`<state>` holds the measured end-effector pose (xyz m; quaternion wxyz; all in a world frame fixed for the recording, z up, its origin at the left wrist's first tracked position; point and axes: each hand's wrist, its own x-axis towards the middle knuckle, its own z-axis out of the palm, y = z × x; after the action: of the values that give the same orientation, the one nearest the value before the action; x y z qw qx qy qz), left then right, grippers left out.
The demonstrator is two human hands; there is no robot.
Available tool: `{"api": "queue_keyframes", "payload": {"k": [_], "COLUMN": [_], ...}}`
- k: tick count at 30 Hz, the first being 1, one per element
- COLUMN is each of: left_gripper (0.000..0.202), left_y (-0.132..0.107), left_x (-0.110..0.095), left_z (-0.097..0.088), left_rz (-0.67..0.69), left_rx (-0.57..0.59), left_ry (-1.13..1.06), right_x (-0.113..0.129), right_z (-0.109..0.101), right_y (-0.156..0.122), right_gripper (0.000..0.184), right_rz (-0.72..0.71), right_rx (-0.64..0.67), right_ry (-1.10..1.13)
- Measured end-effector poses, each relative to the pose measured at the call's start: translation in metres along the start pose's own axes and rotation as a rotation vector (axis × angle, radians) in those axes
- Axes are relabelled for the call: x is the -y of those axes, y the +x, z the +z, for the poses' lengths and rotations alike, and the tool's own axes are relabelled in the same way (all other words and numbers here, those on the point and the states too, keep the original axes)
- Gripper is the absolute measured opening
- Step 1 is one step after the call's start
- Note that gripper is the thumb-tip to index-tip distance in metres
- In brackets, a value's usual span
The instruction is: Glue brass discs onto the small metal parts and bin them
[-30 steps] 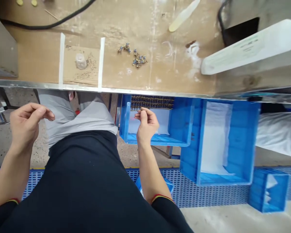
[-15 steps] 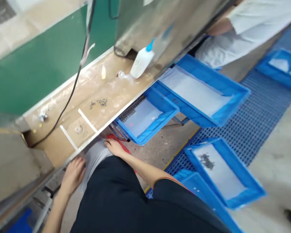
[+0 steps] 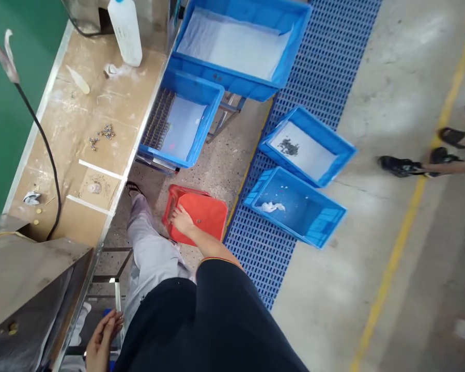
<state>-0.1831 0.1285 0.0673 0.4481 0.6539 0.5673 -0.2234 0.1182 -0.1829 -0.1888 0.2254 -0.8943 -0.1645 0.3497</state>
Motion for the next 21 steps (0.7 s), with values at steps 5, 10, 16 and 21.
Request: {"api": "queue_keyframes", "payload": {"k": [5, 10, 16, 21], "left_gripper": [0.088, 0.088, 0.073, 0.041], "left_y": [0.016, 0.055, 0.111, 0.14], "left_x": [0.038, 0.084, 0.174, 0.239], "left_z": [0.03, 0.119, 0.266, 0.358], "left_rz": [0.005, -0.048, -0.11, -0.081], "left_rx": [0.131, 0.294, 0.272, 0.228], "left_ry": [-0.012, 0.031, -0.065, -0.131], "right_x": [-0.088, -0.188, -0.263, -0.355], "right_z": [0.021, 0.076, 0.141, 0.094], "right_y": [-0.055, -0.1, -0.126, -0.086], "right_gripper": [0.046, 0.077, 0.083, 0.081], "right_rz": [0.342, 0.808, 0.731, 0.516], "right_rx": [-0.316, -0.634, -0.829, -0.92], "right_ry": [0.014, 0.025, -0.087, -0.2]}}
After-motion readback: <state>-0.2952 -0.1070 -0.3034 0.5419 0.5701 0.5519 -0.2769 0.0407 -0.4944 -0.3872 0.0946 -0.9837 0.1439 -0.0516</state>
